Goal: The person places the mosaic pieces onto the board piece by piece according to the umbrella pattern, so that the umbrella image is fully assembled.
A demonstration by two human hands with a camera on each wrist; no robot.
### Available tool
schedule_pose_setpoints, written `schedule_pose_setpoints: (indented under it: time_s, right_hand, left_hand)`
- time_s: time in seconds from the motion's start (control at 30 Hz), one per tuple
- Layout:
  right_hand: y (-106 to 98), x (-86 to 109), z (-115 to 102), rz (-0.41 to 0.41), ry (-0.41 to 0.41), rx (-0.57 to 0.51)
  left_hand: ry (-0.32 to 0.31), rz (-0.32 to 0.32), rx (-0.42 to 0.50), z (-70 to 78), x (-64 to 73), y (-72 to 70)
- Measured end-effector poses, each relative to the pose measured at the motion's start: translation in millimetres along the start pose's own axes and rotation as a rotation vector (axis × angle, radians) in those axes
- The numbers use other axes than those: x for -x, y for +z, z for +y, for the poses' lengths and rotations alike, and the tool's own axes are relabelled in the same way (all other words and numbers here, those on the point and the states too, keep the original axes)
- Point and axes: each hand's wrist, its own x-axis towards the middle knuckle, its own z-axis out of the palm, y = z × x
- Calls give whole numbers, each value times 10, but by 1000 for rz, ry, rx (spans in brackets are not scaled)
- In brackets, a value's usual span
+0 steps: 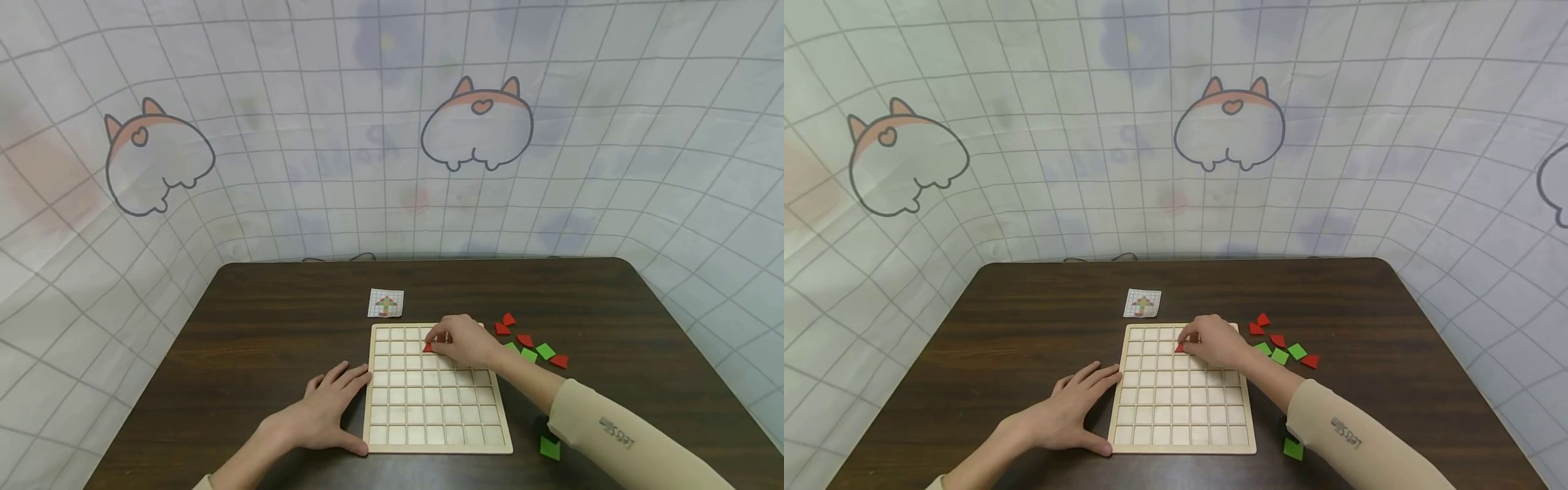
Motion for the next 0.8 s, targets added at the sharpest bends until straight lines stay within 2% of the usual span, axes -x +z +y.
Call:
schedule_pose_setpoints:
  time_s: [0.47,0.8]
  right_hand:
    - [-14,2,-13,-17,39,-42]
    - [-267,169,168,10,28,-93]
  left_hand:
    - [8,9,-2,14,13,-8]
    - [11,9,3,4,11,-1]
